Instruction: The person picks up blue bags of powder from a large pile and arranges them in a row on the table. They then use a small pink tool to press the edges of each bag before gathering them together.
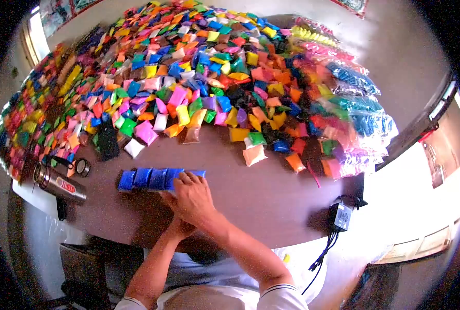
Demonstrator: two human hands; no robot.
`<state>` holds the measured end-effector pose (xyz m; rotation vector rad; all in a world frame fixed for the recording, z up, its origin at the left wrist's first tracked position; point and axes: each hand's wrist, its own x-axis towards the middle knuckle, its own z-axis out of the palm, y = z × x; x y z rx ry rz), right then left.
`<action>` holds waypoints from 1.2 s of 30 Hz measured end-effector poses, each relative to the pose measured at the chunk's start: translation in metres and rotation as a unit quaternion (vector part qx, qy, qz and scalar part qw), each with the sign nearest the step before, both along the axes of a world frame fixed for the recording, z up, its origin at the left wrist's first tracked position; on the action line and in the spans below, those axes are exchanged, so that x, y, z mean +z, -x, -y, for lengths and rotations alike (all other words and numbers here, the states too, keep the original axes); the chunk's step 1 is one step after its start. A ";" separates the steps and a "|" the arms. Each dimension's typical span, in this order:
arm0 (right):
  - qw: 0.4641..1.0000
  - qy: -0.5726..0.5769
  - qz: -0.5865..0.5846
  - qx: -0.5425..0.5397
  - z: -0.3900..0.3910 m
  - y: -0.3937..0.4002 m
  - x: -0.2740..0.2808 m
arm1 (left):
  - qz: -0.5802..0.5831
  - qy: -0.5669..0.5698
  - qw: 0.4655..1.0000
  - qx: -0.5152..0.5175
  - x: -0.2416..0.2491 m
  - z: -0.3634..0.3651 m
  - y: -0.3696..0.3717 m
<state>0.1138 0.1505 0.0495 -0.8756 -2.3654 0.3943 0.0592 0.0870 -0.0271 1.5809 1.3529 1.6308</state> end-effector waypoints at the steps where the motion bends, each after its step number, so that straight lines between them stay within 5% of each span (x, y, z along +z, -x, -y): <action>1: 1.000 -0.003 -0.001 -0.005 -0.003 -0.008 0.001 | 0.120 0.083 0.989 0.011 0.024 0.003 -0.005; 2: 1.000 0.005 -0.012 -0.007 -0.006 -0.017 0.002 | 0.236 0.164 0.958 0.021 0.039 0.003 -0.009; 3: 1.000 0.014 -0.023 -0.008 -0.010 -0.025 0.002 | 0.235 0.162 0.958 0.017 0.042 0.002 -0.004; 5: 0.998 0.058 -0.006 0.011 -0.021 -0.036 -0.010 | -0.158 0.049 0.986 -0.023 0.044 0.001 0.013; 8: 0.992 0.050 -0.087 0.080 -0.031 -0.040 -0.025 | -0.199 0.030 0.979 -0.022 0.039 -0.002 0.012; 11: 0.990 0.078 -0.078 0.090 -0.035 -0.039 -0.030 | -0.176 0.149 0.972 -0.040 0.040 0.003 0.012; 15: 0.992 0.072 -0.072 0.080 -0.029 -0.038 -0.026 | -0.173 0.146 0.972 -0.057 0.038 0.002 0.011; 17: 0.993 0.052 -0.080 0.071 -0.026 -0.038 -0.031 | -0.231 0.032 0.972 -0.013 0.036 0.000 0.010; 27: 0.957 0.160 -0.242 -0.004 -0.022 -0.041 -0.048 | -0.179 0.097 0.978 -0.043 0.040 0.002 0.009; 31: 0.914 0.193 -0.349 -0.081 -0.022 -0.040 -0.049 | -0.211 0.111 0.971 -0.027 0.040 0.003 0.010; 34: 0.802 0.352 -0.476 -0.085 -0.028 -0.043 -0.054 | -0.211 0.132 0.968 -0.021 0.041 0.002 0.006; 36: 0.780 0.377 -0.491 -0.086 -0.031 -0.046 -0.052 | -0.199 0.140 0.970 -0.019 0.041 0.000 0.001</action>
